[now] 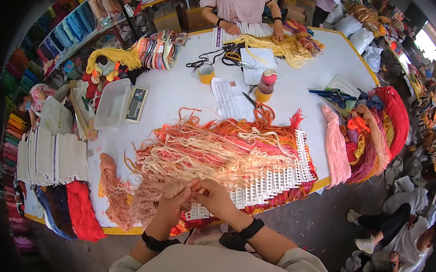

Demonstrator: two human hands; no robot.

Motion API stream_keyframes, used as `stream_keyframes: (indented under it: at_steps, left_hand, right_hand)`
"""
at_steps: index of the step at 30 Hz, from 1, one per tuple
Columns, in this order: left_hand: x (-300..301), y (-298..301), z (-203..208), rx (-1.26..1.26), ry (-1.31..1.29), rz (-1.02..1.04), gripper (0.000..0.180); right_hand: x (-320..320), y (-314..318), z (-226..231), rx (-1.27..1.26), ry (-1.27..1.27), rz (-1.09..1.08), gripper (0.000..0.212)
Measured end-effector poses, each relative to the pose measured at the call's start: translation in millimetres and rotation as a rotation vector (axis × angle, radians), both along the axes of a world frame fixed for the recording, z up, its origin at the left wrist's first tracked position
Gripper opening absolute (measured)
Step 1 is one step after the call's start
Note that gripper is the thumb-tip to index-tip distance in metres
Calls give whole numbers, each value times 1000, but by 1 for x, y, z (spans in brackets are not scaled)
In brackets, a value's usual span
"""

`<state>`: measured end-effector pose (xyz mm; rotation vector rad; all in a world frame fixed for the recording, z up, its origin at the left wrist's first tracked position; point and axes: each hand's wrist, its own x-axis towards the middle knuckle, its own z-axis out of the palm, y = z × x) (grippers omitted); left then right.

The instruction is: The person picks up a bundle of dark embroidery thread and places it into a bag, then picks up a light-colored bundle and threads individual strands through the holes of a paper thread organizer.

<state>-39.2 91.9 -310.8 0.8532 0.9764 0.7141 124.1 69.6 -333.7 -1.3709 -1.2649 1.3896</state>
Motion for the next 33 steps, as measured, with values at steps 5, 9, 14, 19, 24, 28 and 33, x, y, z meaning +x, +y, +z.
stream_keyframes:
  at_steps: [5, 9, 14, 19, 24, 28, 33]
  left_hand:
    - [0, 2, 7, -122, -3, -36, 43]
    - [12, 2, 1, -40, -163, -57, 45]
    - [12, 6, -1, -253, -422, 5, 46]
    - [20, 2, -14, -47, -97, -76, 47]
    - [26, 5, -11, -222, -365, 73, 44]
    - [23, 4, -26, -225, -400, 61, 43]
    - [34, -1, -27, -300, -409, 93, 44]
  right_hand:
    - [8, -4, 14, -308, 404, -65, 15]
    - [11, -5, 4, -59, 121, -54, 15]
    - [19, -2, 18, -353, 543, -171, 7]
    - [21, -4, -4, -60, 115, -37, 9]
    - [32, 2, 10, -234, 394, -63, 12]
    - [38, 3, 8, -326, 559, -106, 12]
    - [38, 3, 7, -256, 260, -31, 12]
